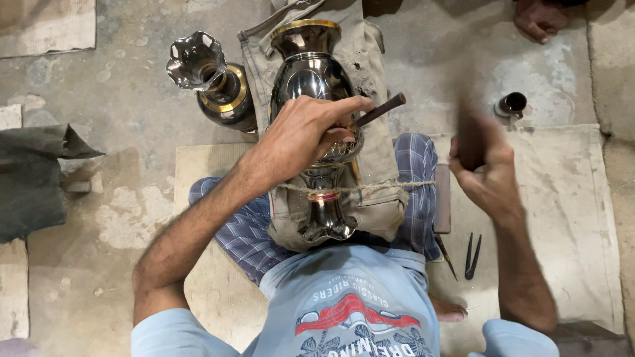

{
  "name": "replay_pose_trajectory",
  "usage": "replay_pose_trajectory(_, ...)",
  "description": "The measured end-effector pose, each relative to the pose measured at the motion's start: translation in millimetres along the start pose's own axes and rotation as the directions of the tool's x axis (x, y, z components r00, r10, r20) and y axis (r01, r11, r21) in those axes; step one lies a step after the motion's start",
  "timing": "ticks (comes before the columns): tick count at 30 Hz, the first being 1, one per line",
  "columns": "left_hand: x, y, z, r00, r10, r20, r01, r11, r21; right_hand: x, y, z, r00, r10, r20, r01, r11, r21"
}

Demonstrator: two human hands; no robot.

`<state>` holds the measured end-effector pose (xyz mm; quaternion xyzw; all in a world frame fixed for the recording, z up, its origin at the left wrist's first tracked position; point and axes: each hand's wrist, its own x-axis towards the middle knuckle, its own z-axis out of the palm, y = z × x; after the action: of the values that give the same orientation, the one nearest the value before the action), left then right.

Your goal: The person sits cross-legged on the floor and uses a wooden mallet and metal chisel to engrave a floral pattern onto a polished metal vase. They repeatedly strike the chisel to create indentations on the vase's surface.

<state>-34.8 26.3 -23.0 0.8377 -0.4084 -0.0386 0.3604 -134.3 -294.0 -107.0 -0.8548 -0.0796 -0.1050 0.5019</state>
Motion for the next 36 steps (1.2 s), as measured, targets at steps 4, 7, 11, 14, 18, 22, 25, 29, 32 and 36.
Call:
replay_pose_trajectory(4,-5.2,2.3,-2.2,1.000,-0.018,-0.019,0.018,1.000,-0.002,5.3,-8.5,-2.5,0.982,-0.148,-0.119,0.110,0.953,-0.283)
replay_pose_trajectory(7,-7.2,3.1,-2.4,0.998,-0.038,-0.041,0.037,0.999,-0.021,6.6,-10.9,-3.3,0.993,0.019,-0.117,0.007,0.976,0.216)
replay_pose_trajectory(11,-8.6,1.4,-1.2,0.997,-0.064,-0.041,0.061,0.996,-0.063,6.6,-13.6,-7.7,0.991,-0.025,-0.128,0.031,0.998,0.045)
replay_pose_trajectory(14,-9.4,-1.1,0.3,0.998,-0.035,-0.052,0.033,0.999,-0.038,9.3,-15.3,-12.1,0.992,-0.052,-0.118,0.058,0.997,0.042)
replay_pose_trajectory(18,-9.6,-2.5,4.7,0.997,0.019,-0.079,-0.022,0.999,-0.039,15.4,-14.2,-15.6,0.953,-0.302,0.032,0.248,0.711,-0.659)
replay_pose_trajectory(22,-9.7,-1.3,6.3,0.997,-0.041,-0.058,0.039,0.999,-0.031,17.9,-9.0,-16.3,0.973,-0.225,-0.049,0.199,0.927,-0.319)
replay_pose_trajectory(25,-9.1,0.9,5.3,0.998,-0.019,-0.058,0.018,0.999,-0.027,17.5,-6.7,-17.6,0.988,-0.154,0.016,0.140,0.842,-0.522)
replay_pose_trajectory(29,-10.4,3.9,2.9,0.998,-0.035,-0.059,0.034,0.999,-0.024,16.5,-10.2,-17.6,0.984,-0.175,-0.043,0.165,0.971,-0.176)
replay_pose_trajectory(32,-12.6,5.9,3.2,0.996,-0.002,-0.085,0.001,1.000,-0.021,14.9,-17.4,-16.7,0.965,-0.260,-0.031,0.215,0.855,-0.473)
replay_pose_trajectory(36,-14.6,6.9,5.1,0.994,-0.076,-0.081,0.072,0.996,-0.054,16.0,-24.9,-13.7,0.983,-0.137,-0.120,0.155,0.975,0.160)
